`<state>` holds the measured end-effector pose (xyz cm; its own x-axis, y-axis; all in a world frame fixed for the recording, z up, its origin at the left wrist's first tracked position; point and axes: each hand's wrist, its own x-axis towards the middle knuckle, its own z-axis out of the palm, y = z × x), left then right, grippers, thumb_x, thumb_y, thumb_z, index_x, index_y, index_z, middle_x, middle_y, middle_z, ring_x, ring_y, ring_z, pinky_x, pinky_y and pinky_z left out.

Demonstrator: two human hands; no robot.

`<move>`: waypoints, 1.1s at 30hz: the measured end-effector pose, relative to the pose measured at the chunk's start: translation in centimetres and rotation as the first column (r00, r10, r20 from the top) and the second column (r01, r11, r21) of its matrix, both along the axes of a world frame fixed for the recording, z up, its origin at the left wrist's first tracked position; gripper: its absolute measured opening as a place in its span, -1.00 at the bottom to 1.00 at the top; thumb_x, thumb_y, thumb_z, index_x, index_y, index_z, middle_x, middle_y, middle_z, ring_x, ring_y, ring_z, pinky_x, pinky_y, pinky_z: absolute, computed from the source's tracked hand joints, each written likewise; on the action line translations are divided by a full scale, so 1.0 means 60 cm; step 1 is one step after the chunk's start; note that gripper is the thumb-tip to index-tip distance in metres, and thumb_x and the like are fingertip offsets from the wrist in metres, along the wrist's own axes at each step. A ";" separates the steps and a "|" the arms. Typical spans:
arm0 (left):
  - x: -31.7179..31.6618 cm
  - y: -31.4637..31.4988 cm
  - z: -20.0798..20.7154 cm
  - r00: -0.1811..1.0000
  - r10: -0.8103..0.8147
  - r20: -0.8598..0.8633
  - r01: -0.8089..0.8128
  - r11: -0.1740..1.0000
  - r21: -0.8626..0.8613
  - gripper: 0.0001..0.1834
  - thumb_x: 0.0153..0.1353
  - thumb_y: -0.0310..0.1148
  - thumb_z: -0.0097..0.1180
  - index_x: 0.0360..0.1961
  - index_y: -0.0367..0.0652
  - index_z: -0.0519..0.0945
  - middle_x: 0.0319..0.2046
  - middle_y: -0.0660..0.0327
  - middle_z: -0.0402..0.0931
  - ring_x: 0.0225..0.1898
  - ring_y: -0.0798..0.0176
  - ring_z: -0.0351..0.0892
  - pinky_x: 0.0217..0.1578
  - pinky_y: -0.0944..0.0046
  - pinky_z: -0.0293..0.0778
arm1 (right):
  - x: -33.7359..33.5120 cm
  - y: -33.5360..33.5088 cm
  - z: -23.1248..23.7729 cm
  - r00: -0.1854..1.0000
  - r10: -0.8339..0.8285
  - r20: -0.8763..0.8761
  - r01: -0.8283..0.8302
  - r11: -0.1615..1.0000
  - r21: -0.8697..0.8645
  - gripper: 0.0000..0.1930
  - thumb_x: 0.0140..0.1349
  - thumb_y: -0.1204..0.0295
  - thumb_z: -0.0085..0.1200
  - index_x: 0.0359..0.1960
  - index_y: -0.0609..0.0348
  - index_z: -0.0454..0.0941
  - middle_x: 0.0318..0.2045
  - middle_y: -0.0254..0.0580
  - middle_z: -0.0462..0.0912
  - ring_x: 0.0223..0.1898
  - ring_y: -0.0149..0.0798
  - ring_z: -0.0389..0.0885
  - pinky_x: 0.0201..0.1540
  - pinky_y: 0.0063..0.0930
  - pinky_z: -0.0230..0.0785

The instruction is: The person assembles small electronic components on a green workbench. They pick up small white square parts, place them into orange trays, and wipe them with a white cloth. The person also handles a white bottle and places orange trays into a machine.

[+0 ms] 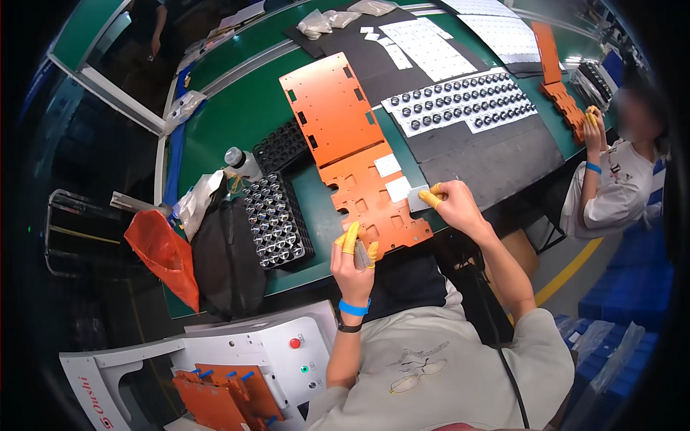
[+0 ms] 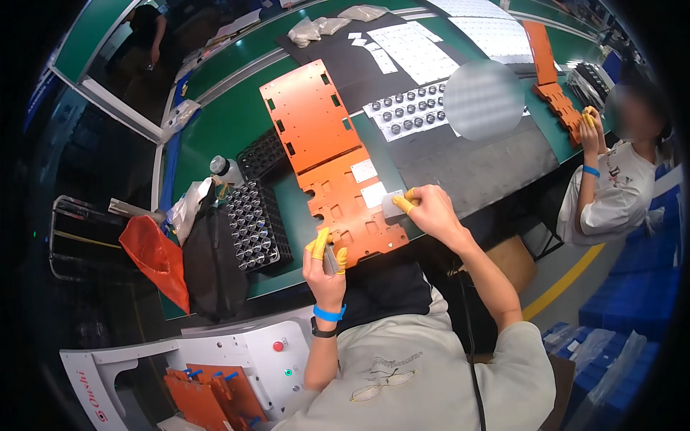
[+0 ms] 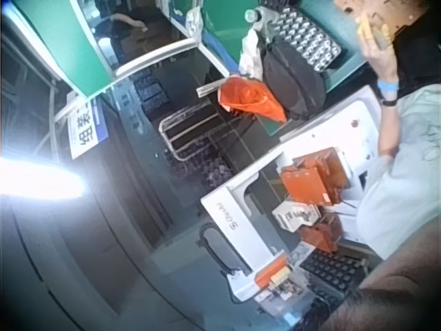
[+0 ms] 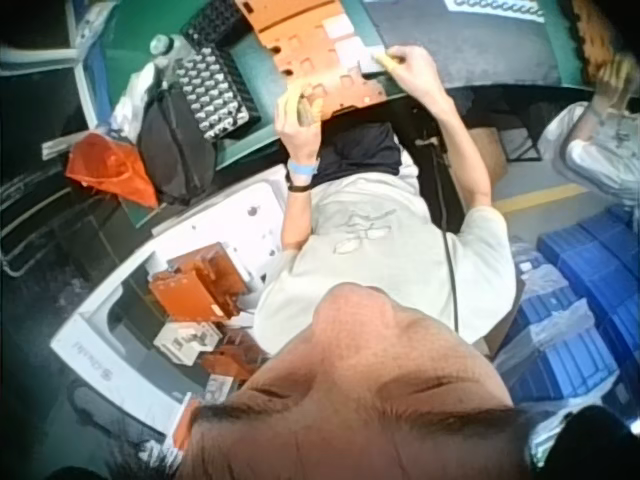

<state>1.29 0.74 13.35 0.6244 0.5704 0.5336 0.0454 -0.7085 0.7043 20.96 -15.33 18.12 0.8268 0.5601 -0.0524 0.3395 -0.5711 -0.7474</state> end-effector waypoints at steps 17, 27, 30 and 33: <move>-0.028 -0.004 -0.020 0.982 0.121 0.148 -0.051 0.913 -0.405 -0.66 0.37 -0.34 0.15 0.10 -0.28 0.56 -0.27 0.14 0.45 -0.29 0.21 0.44 -0.19 0.26 0.41 | 0.021 0.019 -0.018 0.887 0.217 -0.407 -0.291 0.948 -0.128 -0.57 0.31 0.24 0.22 -0.55 0.45 0.63 -0.76 -0.27 0.43 -0.68 -0.48 0.37 -0.63 -0.35 0.21; -0.059 -0.007 -0.027 0.942 0.069 0.328 0.210 0.639 -0.740 -0.40 0.27 -0.46 0.09 0.33 -0.14 0.24 -0.11 0.34 0.20 -0.20 0.42 0.16 -0.08 0.40 0.23 | 0.039 0.015 -0.036 0.853 0.256 -0.455 -0.353 0.925 -0.142 -0.52 0.31 0.17 0.23 -0.56 0.44 0.62 -0.73 -0.28 0.45 -0.71 -0.47 0.41 -0.65 -0.40 0.26; -0.058 0.000 -0.037 0.953 0.057 0.296 0.221 0.538 -0.813 -0.45 0.32 -0.50 0.03 0.33 -0.13 0.25 -0.15 0.36 0.20 -0.23 0.46 0.17 -0.16 0.47 0.21 | 0.031 0.017 -0.034 0.881 0.212 -0.423 -0.292 0.947 -0.134 -0.52 0.28 0.16 0.26 -0.56 0.44 0.62 -0.74 -0.22 0.47 -0.70 -0.40 0.44 -0.62 -0.36 0.29; -0.056 0.009 -0.038 0.969 -0.013 0.246 0.226 0.447 -0.866 -0.52 0.39 -0.48 -0.02 0.32 -0.10 0.28 -0.20 0.37 0.25 -0.31 0.52 0.19 -0.31 0.51 0.22 | 0.015 0.019 -0.015 0.941 0.184 -0.284 -0.255 0.937 -0.239 -0.52 0.24 0.15 0.29 -0.56 0.45 0.62 -0.73 -0.09 0.49 -0.66 -0.30 0.48 -0.51 -0.27 0.36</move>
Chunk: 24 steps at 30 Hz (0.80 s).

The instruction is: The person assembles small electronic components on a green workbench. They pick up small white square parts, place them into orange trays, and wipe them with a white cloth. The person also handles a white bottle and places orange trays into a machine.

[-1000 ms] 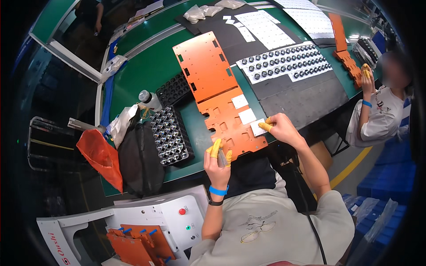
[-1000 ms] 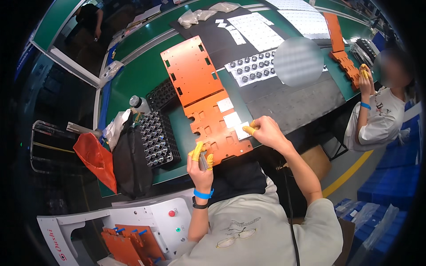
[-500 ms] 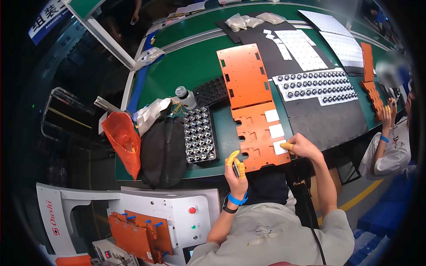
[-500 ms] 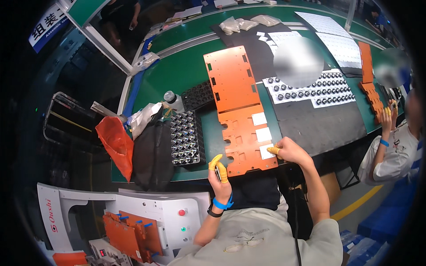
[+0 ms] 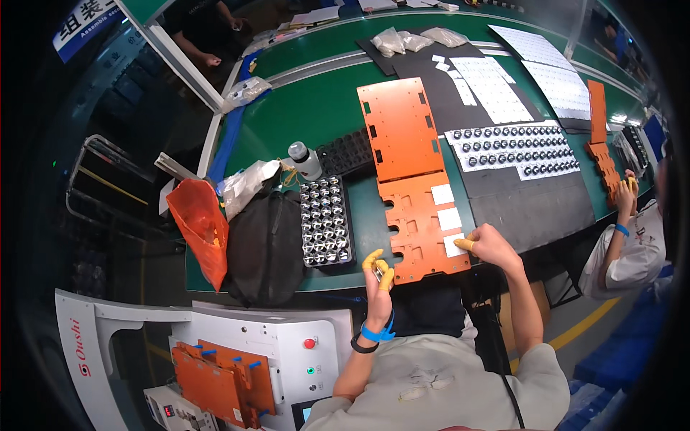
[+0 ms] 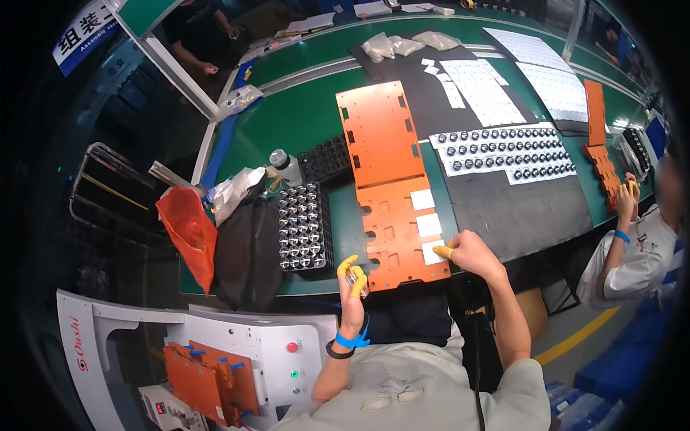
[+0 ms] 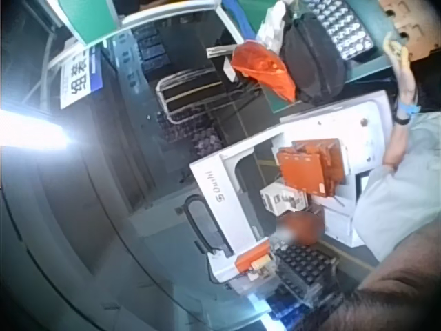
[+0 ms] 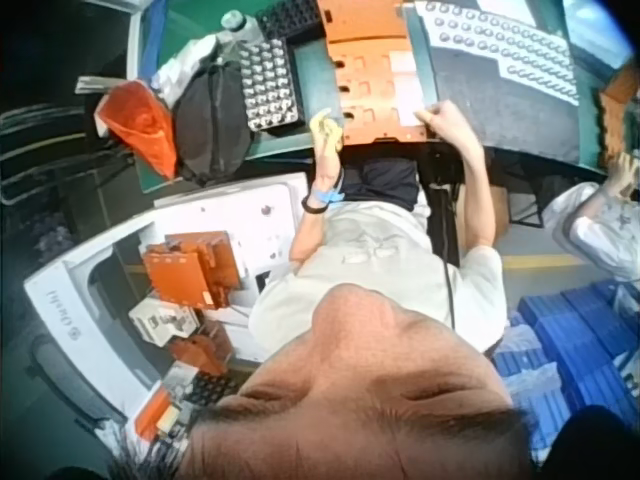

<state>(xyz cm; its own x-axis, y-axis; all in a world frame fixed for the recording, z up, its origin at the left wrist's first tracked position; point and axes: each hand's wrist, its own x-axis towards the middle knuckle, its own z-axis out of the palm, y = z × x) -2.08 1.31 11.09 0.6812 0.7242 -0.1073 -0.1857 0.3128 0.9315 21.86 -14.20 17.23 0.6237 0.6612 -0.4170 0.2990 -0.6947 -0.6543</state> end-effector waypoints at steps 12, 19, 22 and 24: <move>-0.002 -0.001 0.001 0.983 0.165 -0.080 -0.165 0.986 0.005 -0.61 0.49 -0.33 -0.09 0.29 -0.14 0.35 -0.28 0.29 0.45 -0.43 0.49 0.33 -0.48 0.46 0.26 | 0.121 -0.022 0.227 0.778 -0.629 0.017 0.154 0.217 0.964 -0.63 0.51 0.31 -0.25 0.02 0.30 0.56 -0.36 -0.18 0.65 -0.43 -0.46 0.54 -0.35 -0.57 0.41; -0.015 -0.012 0.046 0.985 0.159 0.068 -0.140 0.964 -0.225 -0.57 0.52 -0.23 -0.14 0.30 -0.19 0.32 -0.09 0.16 0.49 -0.44 0.43 0.35 -0.42 0.39 0.34 | -0.021 0.084 0.189 0.792 -0.076 0.606 -0.440 0.617 0.652 -0.68 0.33 0.36 0.08 0.02 0.32 0.57 -0.32 -0.12 0.69 -0.23 -0.20 0.68 -0.10 -0.41 0.49; -0.032 -0.004 0.029 0.968 0.025 0.248 0.103 0.866 -0.490 -0.54 0.54 -0.12 -0.21 0.28 -0.19 0.36 -0.03 0.16 0.52 -0.28 0.33 0.49 -0.24 0.27 0.47 | -0.108 0.130 0.086 0.707 0.566 0.424 -0.707 0.573 0.414 -0.27 0.11 0.21 0.39 0.28 0.24 0.38 0.05 0.02 0.54 0.10 0.09 0.50 0.17 -0.14 0.34; -0.039 -0.008 0.045 0.985 0.015 0.172 0.096 0.781 -0.617 -0.54 0.53 -0.09 -0.20 0.25 -0.16 0.40 0.03 0.19 0.54 -0.10 0.24 0.58 -0.06 0.18 0.53 | -0.148 0.146 0.055 0.582 0.600 0.548 -0.812 0.408 0.416 -0.16 0.05 0.10 0.39 0.29 0.33 0.33 -0.02 0.11 0.53 0.02 0.12 0.48 0.11 0.03 0.31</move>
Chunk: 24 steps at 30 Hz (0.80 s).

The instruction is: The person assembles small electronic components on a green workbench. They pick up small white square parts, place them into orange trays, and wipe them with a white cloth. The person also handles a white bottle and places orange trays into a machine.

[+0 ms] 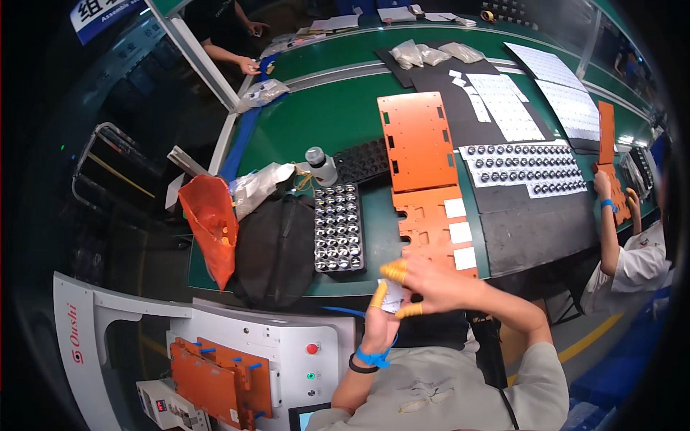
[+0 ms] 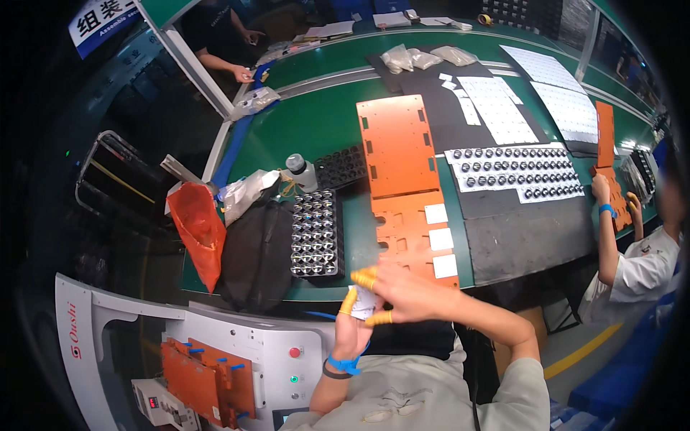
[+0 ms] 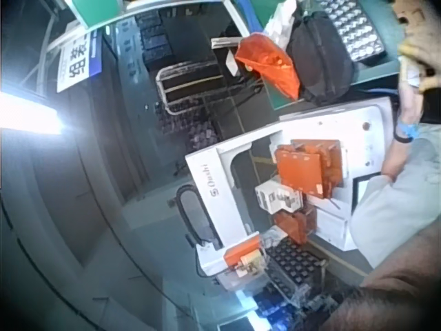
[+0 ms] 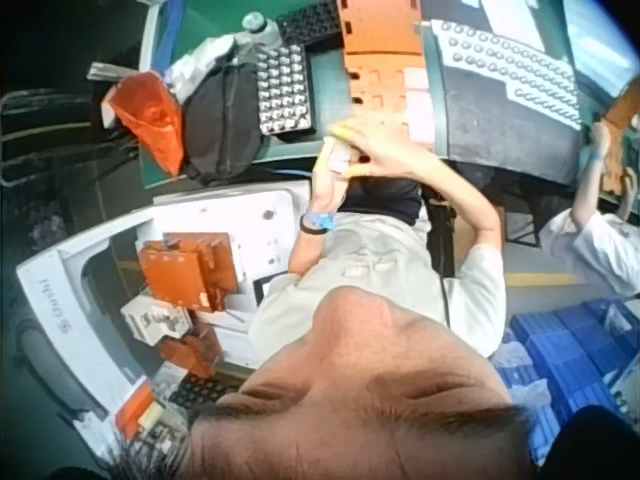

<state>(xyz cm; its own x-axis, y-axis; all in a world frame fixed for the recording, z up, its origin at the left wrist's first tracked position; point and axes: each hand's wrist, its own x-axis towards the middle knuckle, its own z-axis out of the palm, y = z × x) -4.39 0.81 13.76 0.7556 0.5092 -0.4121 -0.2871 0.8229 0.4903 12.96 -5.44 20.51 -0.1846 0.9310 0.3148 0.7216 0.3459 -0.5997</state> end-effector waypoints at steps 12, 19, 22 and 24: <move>-0.029 0.037 0.022 0.931 -0.183 0.315 0.207 0.977 -0.044 -0.53 0.51 -0.12 -0.22 0.25 -0.22 0.37 0.13 0.09 0.48 0.13 0.14 0.49 0.12 0.05 0.43 | 0.000 0.044 0.018 0.997 -0.027 0.071 0.018 0.992 0.128 -0.47 -0.02 0.16 0.40 -0.09 0.27 0.60 -0.29 -0.13 0.63 -0.24 -0.07 0.59 -0.18 -0.23 0.45; -0.039 0.069 -0.002 0.838 -0.273 0.473 0.335 0.941 -0.050 -0.50 0.49 -0.04 -0.12 0.27 -0.14 0.39 0.14 0.20 0.47 0.17 0.20 0.46 0.13 0.10 0.43 | 0.000 0.073 0.069 1.000 0.022 0.008 -0.023 0.982 0.188 -0.47 -0.08 0.17 0.42 -0.14 0.30 0.61 -0.33 -0.10 0.64 -0.33 -0.06 0.61 -0.26 -0.22 0.46; -0.051 0.067 0.027 0.942 -0.217 0.258 0.234 0.971 -0.039 -0.49 0.48 -0.01 -0.09 0.27 -0.10 0.40 0.14 0.18 0.48 0.16 0.20 0.48 0.10 0.13 0.44 | -0.006 0.089 0.077 0.997 0.075 -0.006 -0.072 0.980 0.184 -0.46 -0.04 0.16 0.41 -0.12 0.31 0.59 -0.25 -0.07 0.66 -0.29 -0.05 0.63 -0.24 -0.23 0.47; -0.058 0.077 0.039 0.971 -0.188 0.148 0.199 0.978 -0.064 -0.45 0.45 0.03 -0.05 0.28 -0.12 0.40 0.12 0.16 0.49 0.18 0.16 0.49 0.11 0.13 0.44 | -0.009 0.102 0.083 0.995 0.095 0.013 -0.096 0.980 0.172 -0.45 -0.02 0.15 0.41 -0.10 0.31 0.58 -0.21 -0.06 0.66 -0.27 -0.05 0.64 -0.23 -0.23 0.47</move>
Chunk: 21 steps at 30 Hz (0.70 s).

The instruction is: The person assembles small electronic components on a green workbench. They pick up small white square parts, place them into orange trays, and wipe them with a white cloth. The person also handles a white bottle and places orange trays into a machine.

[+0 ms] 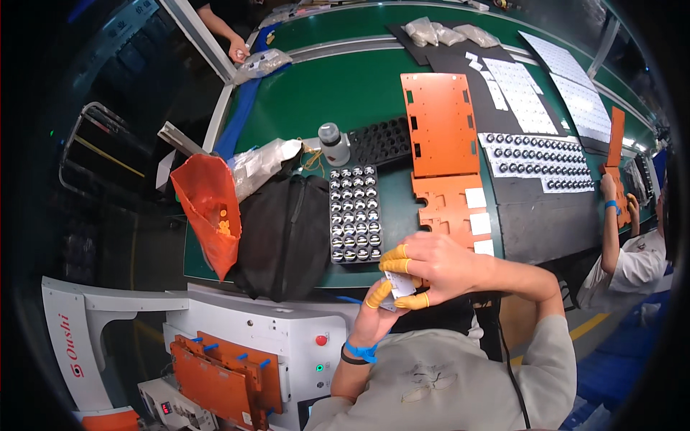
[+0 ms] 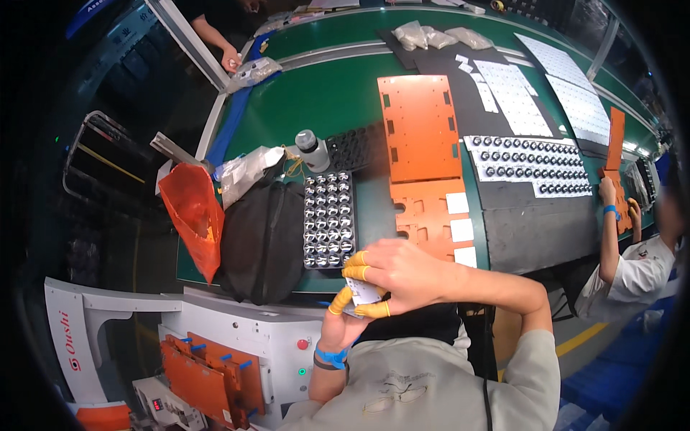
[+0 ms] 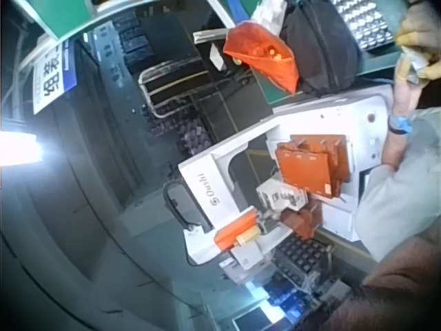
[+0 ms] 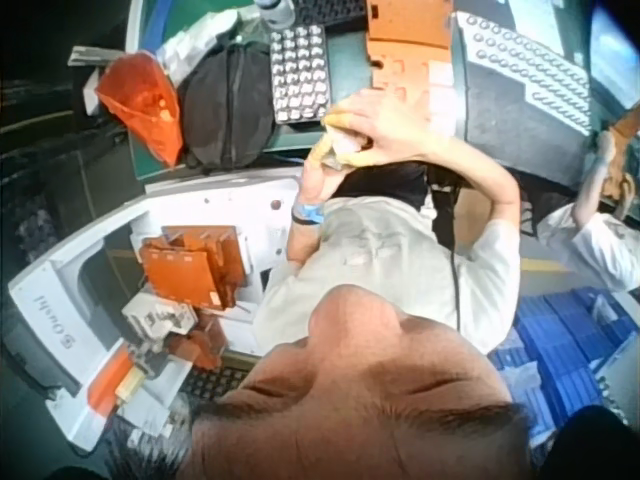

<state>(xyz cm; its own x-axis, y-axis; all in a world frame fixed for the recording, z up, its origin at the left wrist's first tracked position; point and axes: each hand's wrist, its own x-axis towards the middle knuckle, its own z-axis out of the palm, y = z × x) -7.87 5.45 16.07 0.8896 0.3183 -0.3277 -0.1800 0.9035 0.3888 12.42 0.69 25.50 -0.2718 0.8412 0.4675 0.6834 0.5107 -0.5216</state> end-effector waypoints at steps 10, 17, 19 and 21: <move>-0.029 0.038 0.051 0.935 0.326 0.141 -0.325 0.945 -0.034 -0.17 0.30 0.00 0.15 0.36 -0.44 0.24 -0.03 0.03 0.54 -0.38 0.37 0.23 -0.43 0.39 0.20 | 0.067 0.109 -0.048 0.906 -0.418 0.060 0.419 0.870 -0.258 -0.87 0.11 0.51 0.28 -0.31 0.24 0.64 -0.34 -0.06 0.66 -0.25 -0.01 0.64 -0.20 -0.17 0.47; -0.055 0.065 0.063 0.806 0.560 0.195 -0.579 0.814 0.056 -0.27 0.36 -0.06 0.10 0.37 -0.35 0.27 0.04 0.03 0.54 -0.45 0.39 0.17 -0.49 0.40 0.17 | 0.078 0.116 -0.042 0.874 -0.471 0.122 0.478 0.788 -0.387 -0.86 0.11 0.45 0.29 -0.35 0.27 0.65 -0.43 -0.01 0.68 -0.36 0.04 0.68 -0.27 -0.16 0.51; -0.063 0.064 0.072 0.764 0.609 0.211 -0.640 0.757 0.132 -0.32 0.41 -0.10 0.04 0.39 -0.34 0.24 0.10 0.03 0.52 -0.46 0.39 0.16 -0.49 0.41 0.16 | 0.045 0.088 -0.012 0.910 -0.349 0.225 0.415 0.755 -0.507 -0.83 0.12 0.41 0.30 -0.35 0.27 0.67 -0.46 0.00 0.68 -0.39 0.04 0.68 -0.27 -0.16 0.51; -0.063 0.065 0.071 0.756 0.617 0.217 -0.652 0.736 0.179 -0.33 0.44 -0.11 0.00 0.40 -0.33 0.22 0.13 0.05 0.50 -0.45 0.40 0.15 -0.49 0.41 0.15 | 0.014 0.054 -0.041 0.929 -0.343 0.135 0.368 0.838 -0.402 -0.78 0.13 0.33 0.31 -0.34 0.26 0.69 -0.41 0.02 0.66 -0.40 0.08 0.67 -0.31 -0.09 0.49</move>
